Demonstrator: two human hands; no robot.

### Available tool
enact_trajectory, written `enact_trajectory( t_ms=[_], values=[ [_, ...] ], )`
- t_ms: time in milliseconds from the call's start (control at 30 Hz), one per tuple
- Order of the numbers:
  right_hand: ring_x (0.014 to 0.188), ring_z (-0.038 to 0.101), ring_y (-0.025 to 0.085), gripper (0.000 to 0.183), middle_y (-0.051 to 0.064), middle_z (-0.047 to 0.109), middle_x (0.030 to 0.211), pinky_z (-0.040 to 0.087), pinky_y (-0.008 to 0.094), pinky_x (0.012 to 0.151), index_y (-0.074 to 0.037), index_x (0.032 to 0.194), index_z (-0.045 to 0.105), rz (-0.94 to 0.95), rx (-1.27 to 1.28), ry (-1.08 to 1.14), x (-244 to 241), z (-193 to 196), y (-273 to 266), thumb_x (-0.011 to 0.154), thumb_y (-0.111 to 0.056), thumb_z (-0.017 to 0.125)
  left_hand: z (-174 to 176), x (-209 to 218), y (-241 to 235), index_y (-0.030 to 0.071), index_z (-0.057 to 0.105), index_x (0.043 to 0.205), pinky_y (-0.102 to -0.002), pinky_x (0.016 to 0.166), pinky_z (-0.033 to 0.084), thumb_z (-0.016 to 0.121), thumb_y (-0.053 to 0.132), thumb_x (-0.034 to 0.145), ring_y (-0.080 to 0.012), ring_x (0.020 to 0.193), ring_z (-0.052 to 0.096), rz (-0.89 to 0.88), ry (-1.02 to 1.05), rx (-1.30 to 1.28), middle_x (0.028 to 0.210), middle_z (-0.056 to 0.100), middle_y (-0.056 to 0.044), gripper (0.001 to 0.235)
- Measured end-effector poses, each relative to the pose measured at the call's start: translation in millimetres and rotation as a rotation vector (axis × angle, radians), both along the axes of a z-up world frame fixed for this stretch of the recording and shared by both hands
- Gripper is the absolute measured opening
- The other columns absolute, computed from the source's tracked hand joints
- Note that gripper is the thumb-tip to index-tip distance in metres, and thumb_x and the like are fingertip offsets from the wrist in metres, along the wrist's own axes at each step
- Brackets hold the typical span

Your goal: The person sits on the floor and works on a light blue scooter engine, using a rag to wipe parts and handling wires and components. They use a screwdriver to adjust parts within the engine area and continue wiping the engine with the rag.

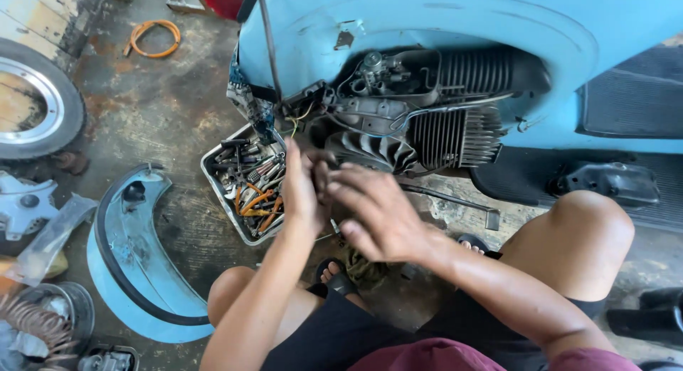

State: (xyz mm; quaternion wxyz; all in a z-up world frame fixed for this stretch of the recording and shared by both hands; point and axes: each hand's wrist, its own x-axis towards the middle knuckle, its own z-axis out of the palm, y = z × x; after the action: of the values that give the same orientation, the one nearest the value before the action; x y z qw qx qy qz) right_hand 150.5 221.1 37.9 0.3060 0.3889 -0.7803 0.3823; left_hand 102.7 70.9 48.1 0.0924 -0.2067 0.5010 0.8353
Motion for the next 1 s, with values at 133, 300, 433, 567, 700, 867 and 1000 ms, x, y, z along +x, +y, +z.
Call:
enact_trajectory(
  t_ms=[133, 300, 433, 567, 700, 867, 1000],
  values=[
    [0.142, 0.051, 0.048, 0.061, 0.025, 0.055, 0.150, 0.043, 0.058, 0.107, -0.008, 0.148, 0.057, 0.126, -0.032, 0.054, 13, -19, -29, 0.111, -0.049, 0.030, -59, 29, 5, 0.005, 0.062, 0.121, -0.029, 0.064, 0.049, 0.017, 0.075, 0.102, -0.0187, 0.077, 0.059, -0.268, 0.052, 0.355, 0.093, 0.058, -0.010, 0.085],
    [0.151, 0.041, 0.038, 0.061, 0.019, 0.054, 0.156, 0.024, 0.058, 0.122, -0.010, 0.150, 0.057, 0.259, 0.096, 0.172, -13, -48, -3, 0.114, -0.047, 0.025, -22, 75, 9, 0.022, 0.061, 0.123, -0.061, 0.123, 0.029, 0.035, 0.068, 0.104, -0.0441, 0.152, 0.033, -0.303, 0.393, 0.856, 0.159, 0.039, -0.026, 0.057],
    [0.150, 0.040, 0.042, 0.065, 0.021, 0.048, 0.160, 0.028, 0.060, 0.117, -0.007, 0.158, 0.045, -0.106, 0.325, 0.141, -24, -35, 36, 0.111, -0.047, 0.023, -28, 80, 4, 0.003, 0.031, 0.161, -0.041, 0.127, 0.018, 0.027, 0.087, 0.091, -0.0278, 0.152, 0.030, -0.306, 0.439, 0.812, 0.167, 0.031, -0.016, 0.109],
    [0.136, 0.055, 0.043, 0.059, 0.022, 0.059, 0.146, 0.040, 0.056, 0.102, -0.006, 0.141, 0.060, 0.078, 0.209, 0.129, 13, -33, 18, 0.110, -0.045, 0.028, -64, 71, 16, 0.000, 0.041, 0.156, -0.051, 0.127, 0.020, 0.036, 0.077, 0.097, -0.0346, 0.152, 0.032, -0.139, 0.331, 0.928, 0.162, 0.039, -0.020, 0.097],
    [0.134, 0.055, 0.040, 0.069, 0.019, 0.059, 0.145, 0.037, 0.056, 0.099, -0.010, 0.143, 0.059, 0.269, 0.163, 0.229, -7, -61, 15, 0.108, -0.060, 0.028, -62, 75, 30, 0.000, 0.046, 0.150, -0.050, 0.125, 0.024, 0.009, 0.088, 0.093, -0.0341, 0.152, 0.034, -0.341, 0.322, 0.905, 0.160, 0.041, -0.020, 0.111],
    [0.125, 0.062, 0.042, 0.054, 0.025, 0.062, 0.139, 0.049, 0.053, 0.097, 0.002, 0.145, 0.057, -0.028, 0.291, 0.063, -11, -89, 52, 0.102, -0.030, 0.053, -22, 52, -3, 0.010, 0.051, 0.137, -0.049, 0.123, 0.021, 0.027, 0.080, 0.096, -0.0318, 0.143, 0.039, -0.040, 0.159, 0.612, 0.146, 0.046, -0.016, 0.084],
    [0.085, 0.074, 0.037, 0.036, 0.020, 0.073, 0.101, 0.059, 0.046, 0.069, 0.002, 0.129, 0.065, 0.065, 0.224, -0.236, 10, -103, 37, 0.101, -0.018, 0.057, -21, 2, -53, 0.017, 0.056, 0.103, -0.041, 0.081, 0.045, 0.052, 0.061, 0.095, -0.0238, 0.099, 0.063, 0.452, 0.014, 0.476, 0.111, 0.056, -0.004, 0.045]
  ],
)
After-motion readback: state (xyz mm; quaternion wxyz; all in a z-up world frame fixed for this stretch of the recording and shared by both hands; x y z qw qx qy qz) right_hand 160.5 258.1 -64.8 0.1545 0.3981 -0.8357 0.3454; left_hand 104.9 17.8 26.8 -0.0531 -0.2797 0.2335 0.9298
